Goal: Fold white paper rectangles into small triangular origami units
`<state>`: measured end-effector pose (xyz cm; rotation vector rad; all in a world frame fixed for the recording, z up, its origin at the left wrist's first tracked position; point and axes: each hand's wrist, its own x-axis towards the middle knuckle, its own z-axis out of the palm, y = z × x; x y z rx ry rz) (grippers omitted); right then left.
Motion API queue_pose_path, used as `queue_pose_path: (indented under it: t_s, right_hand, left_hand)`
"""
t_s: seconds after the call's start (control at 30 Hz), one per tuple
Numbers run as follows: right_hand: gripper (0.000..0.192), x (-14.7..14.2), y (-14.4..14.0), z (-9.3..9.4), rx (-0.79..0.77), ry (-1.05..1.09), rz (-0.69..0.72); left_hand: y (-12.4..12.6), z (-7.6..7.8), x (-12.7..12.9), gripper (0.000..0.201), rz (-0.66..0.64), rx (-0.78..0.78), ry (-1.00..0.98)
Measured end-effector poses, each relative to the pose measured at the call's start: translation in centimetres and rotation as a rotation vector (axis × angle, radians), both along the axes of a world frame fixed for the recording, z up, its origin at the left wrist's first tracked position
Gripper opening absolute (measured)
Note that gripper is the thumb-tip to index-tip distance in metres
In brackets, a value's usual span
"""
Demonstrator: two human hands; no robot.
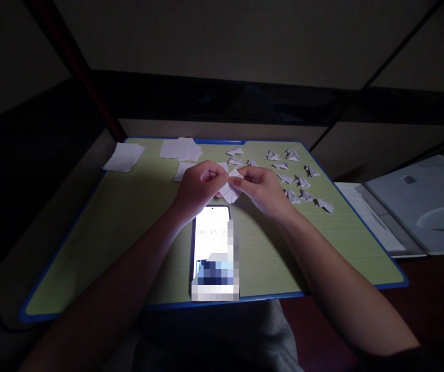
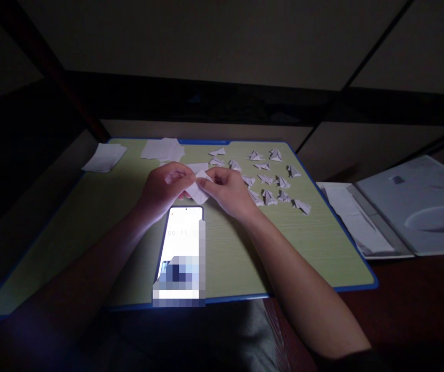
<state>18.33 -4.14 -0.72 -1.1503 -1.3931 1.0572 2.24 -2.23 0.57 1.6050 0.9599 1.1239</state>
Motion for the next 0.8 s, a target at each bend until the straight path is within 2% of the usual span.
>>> queue_pose_path:
  t_s: [0.17,0.43,0.8]
  right_hand:
    - [0.024,0.0,-0.2,0.1,0.039,-0.047,0.019]
    - [0.031,0.0,-0.2,0.5,-0.037,0.023,0.004]
    - [0.019,-0.1,-0.6,1.1,0.018,0.044,-0.045]
  left_hand:
    - [0.0,-0.1,0.1,0.006,0.004,0.007,0.007]
    - [0.4,-0.3,-0.1,0.01,0.024,0.034,0.042]
    - [0.2,-0.1,-0.3,0.011,0.034,0.036,0.077]
